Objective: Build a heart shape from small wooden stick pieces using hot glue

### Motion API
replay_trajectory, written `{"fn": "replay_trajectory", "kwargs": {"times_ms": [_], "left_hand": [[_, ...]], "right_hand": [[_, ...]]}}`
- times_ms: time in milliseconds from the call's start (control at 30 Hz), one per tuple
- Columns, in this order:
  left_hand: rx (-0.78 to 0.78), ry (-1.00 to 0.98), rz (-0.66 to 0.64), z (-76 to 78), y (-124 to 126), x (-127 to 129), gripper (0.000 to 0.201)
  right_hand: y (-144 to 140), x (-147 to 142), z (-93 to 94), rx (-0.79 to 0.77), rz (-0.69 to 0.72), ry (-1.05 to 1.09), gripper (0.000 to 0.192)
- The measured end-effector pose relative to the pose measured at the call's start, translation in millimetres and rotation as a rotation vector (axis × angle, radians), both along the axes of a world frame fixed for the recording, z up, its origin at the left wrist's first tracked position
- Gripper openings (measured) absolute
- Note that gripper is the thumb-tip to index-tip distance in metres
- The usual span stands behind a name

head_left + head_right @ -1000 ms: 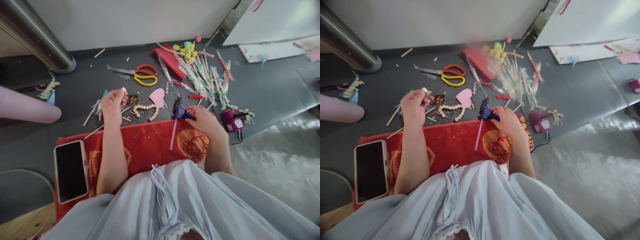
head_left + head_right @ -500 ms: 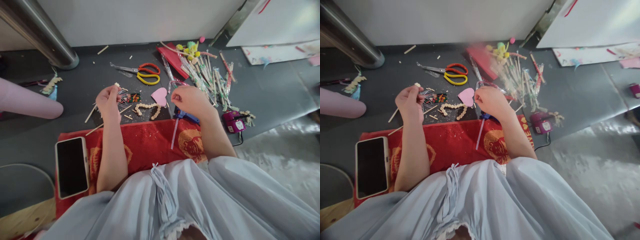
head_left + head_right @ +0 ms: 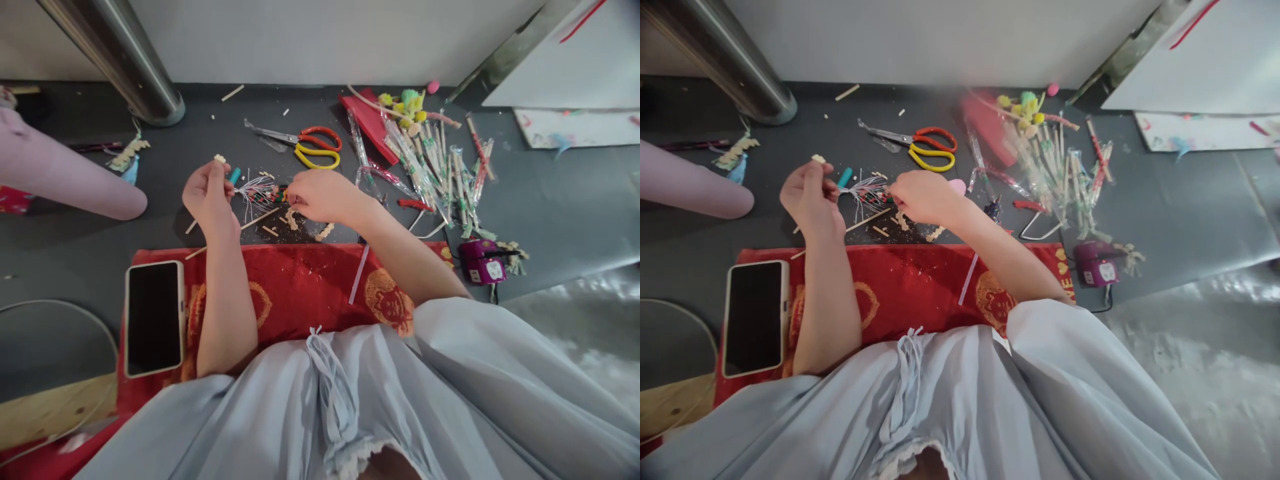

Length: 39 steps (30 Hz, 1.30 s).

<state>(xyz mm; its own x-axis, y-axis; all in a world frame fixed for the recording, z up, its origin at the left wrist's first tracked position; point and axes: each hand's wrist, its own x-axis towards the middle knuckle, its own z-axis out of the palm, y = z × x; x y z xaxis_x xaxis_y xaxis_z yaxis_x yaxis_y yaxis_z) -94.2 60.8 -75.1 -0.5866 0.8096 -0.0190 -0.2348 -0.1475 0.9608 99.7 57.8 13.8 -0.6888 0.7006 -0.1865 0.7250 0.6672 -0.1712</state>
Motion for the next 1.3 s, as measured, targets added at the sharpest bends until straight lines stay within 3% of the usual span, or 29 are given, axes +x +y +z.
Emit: {"fn": "replay_trajectory", "kwargs": {"times_ms": [100, 200, 300, 400, 500, 767, 967, 1067, 1167, 1300], "left_hand": [[0.038, -0.001, 0.029, -1.6, 0.6, -4.6, 0.023], [0.031, -0.024, 0.082, 4.5, -0.6, -5.8, 0.01], [0.088, -0.048, 0.215, 12.5, -2.8, -5.4, 0.014], [0.109, 0.005, 0.339, 14.7, -4.1, -8.2, 0.011], [0.082, 0.092, 0.387, 13.0, -5.3, -13.9, 0.011], [0.129, 0.082, 0.515, 13.3, -10.0, -19.4, 0.009], [0.19, 0.024, 0.546, 8.0, -8.5, -17.8, 0.013], [0.163, 0.007, 0.414, -1.7, -7.2, -21.5, 0.018], [0.153, -0.022, 0.408, -8.0, -5.7, -22.6, 0.027], [0.141, -0.06, 0.396, 0.2, -6.6, -14.2, 0.027]], "right_hand": [[1.0, -15.8, -5.1, -0.01, 0.057, -0.028, 0.026], [2.8, -26.2, -7.7, -0.019, 0.074, -0.052, 0.027], [6.2, -31.3, -8.0, 0.004, 0.068, -0.052, 0.03], [10.4, -33.0, -10.0, 0.036, 0.06, -0.051, 0.032], [15.0, -32.1, -15.5, 0.069, 0.045, -0.032, 0.031], [34.7, -22.5, -18.9, 0.084, -0.056, 0.02, 0.026], [63.8, -25.2, -17.1, 0.074, -0.121, -0.014, 0.029], [75.0, -29.3, -20.6, 0.078, -0.124, -0.02, 0.029], [79.9, -34.0, -24.2, 0.065, -0.119, -0.034, 0.031], [83.8, -41.3, -30.6, 0.059, -0.083, -0.021, 0.03]]}}
